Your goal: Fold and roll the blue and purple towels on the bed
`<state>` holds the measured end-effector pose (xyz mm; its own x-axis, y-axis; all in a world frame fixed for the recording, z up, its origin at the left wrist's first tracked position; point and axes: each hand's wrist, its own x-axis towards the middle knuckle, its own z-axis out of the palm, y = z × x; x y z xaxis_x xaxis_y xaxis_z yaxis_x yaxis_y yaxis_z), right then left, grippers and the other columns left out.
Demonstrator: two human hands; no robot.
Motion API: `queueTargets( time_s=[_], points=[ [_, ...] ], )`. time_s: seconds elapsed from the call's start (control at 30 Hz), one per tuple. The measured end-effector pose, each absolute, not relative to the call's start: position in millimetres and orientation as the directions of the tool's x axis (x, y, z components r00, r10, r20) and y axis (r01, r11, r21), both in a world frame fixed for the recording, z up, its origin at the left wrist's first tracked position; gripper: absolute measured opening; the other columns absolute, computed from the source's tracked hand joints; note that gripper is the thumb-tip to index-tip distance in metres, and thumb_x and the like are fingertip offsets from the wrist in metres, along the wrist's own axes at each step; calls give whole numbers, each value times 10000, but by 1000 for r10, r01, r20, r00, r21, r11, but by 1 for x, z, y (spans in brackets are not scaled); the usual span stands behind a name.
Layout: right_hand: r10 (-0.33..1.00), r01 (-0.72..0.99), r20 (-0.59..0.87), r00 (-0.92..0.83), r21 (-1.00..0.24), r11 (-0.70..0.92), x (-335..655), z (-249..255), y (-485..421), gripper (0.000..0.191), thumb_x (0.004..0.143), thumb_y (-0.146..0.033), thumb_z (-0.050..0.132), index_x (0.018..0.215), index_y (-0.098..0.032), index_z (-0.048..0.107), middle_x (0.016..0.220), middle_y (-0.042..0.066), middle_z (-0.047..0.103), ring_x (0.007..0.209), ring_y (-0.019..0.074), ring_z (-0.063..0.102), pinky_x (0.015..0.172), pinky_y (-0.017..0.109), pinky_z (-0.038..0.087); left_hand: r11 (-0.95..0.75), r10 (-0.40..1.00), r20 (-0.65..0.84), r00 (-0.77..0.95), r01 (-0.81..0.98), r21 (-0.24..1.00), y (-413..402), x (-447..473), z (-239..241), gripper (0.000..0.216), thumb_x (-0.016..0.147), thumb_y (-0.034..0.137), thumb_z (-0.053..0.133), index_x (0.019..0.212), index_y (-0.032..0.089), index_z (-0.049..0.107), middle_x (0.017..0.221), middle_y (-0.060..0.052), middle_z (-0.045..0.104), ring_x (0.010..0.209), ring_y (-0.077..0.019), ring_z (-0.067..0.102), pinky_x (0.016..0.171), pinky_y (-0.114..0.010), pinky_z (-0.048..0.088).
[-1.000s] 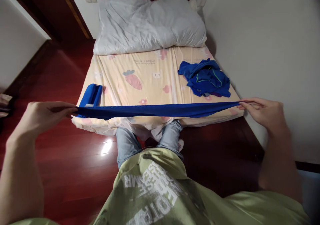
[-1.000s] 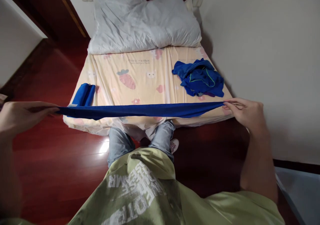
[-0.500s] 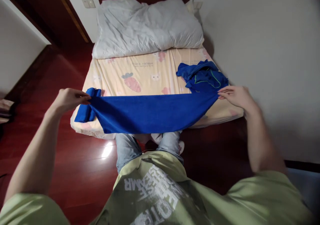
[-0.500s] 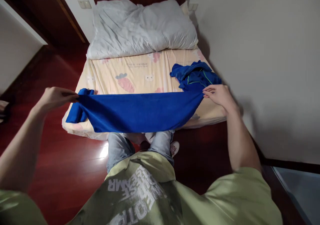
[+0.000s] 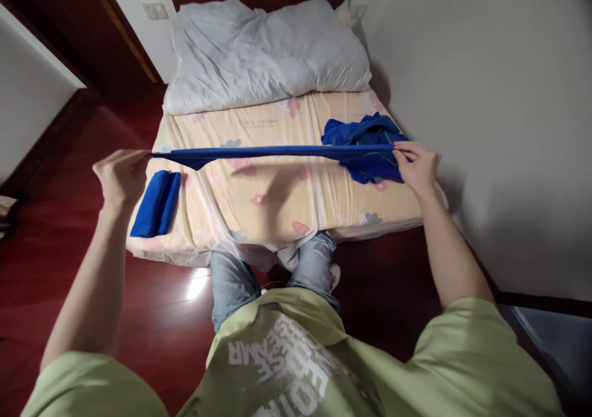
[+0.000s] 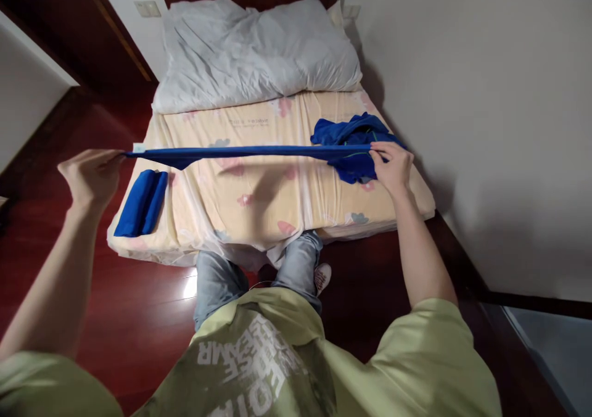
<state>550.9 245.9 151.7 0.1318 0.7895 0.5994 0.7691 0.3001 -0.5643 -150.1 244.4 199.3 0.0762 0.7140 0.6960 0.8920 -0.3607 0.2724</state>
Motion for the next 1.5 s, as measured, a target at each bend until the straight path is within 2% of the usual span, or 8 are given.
queueTargets(
  time_s=[0.17, 0.3, 0.5, 0.73, 0.9, 1.0, 1.27, 1.5],
  points=[
    [839, 682, 499, 217, -692, 235, 554, 57, 224, 184, 874, -293, 669, 961, -152, 750, 1136, 133, 739, 1031, 229, 723, 946, 414, 610, -309, 839, 539, 80, 884, 350, 206, -157, 96, 325, 995, 336, 501, 1069, 137, 747, 1180, -68, 730, 1071, -182, 683, 986, -415, 560],
    [908, 540, 250, 337, -841, 32, 547, -32, 198, 264, 818, -345, 668, 932, -124, 757, 1110, 180, 752, 990, 271, 745, 947, 481, 606, -217, 946, 305, 105, 906, 362, 172, -150, 3, 327, 959, 271, 460, 1034, 181, 765, 1193, -92, 739, 1068, -216, 707, 970, -358, 570],
    [864, 480, 101, 493, -860, -174, 530, -98, 158, 275, 769, -361, 642, 835, -133, 780, 1020, 170, 783, 1003, 315, 748, 1016, 495, 563, -100, 994, 86, 74, 931, 351, 130, -139, -79, 392, 930, 260, 416, 1048, 159, 775, 1197, -132, 732, 1064, -275, 709, 991, -417, 562],
    [834, 424, -38, 550, -848, -319, 540, -102, 155, 170, 661, -289, 645, 734, -174, 746, 892, 129, 796, 952, 326, 761, 964, 484, 584, -130, 991, 58, 118, 944, 303, 113, -139, -74, 431, 964, 347, 383, 1005, 183, 779, 1119, -127, 751, 1054, -287, 687, 921, -410, 571],
    [869, 580, -123, 479, -698, -419, 564, -92, 169, 167, 576, -225, 671, 725, -217, 745, 788, 80, 784, 871, 338, 760, 928, 521, 576, -182, 981, -1, 192, 933, 310, 126, -148, -45, 385, 919, 468, 480, 898, 231, 782, 1043, -96, 765, 992, -284, 682, 906, -382, 555],
    [868, 679, -19, 497, -614, -403, 572, -83, 194, 226, 670, -279, 627, 837, -207, 762, 869, 110, 786, 883, 328, 749, 913, 513, 572, -98, 994, -4, 108, 921, 378, 156, -159, -31, 435, 912, 504, 454, 935, 210, 774, 1047, -103, 761, 930, -255, 699, 845, -334, 558],
    [961, 656, 67, 266, -744, -130, 546, -78, 319, 401, 860, -329, 488, 1111, -129, 729, 1166, 169, 746, 1049, 284, 715, 967, 444, 567, 69, 992, -125, -30, 944, 321, 296, -173, -28, 433, 862, 358, 467, 1125, 137, 731, 1077, -100, 757, 813, -203, 699, 861, -306, 536],
    [969, 839, -24, 245, -496, -224, 550, -103, 402, 416, 849, -206, 554, 1227, -116, 704, 1244, 171, 701, 1160, 301, 655, 1118, 440, 459, 42, 996, -89, -21, 969, 243, 383, -164, -63, 407, 838, 304, 547, 1157, 112, 711, 1066, -89, 742, 878, -205, 669, 917, -351, 538]
  ],
)
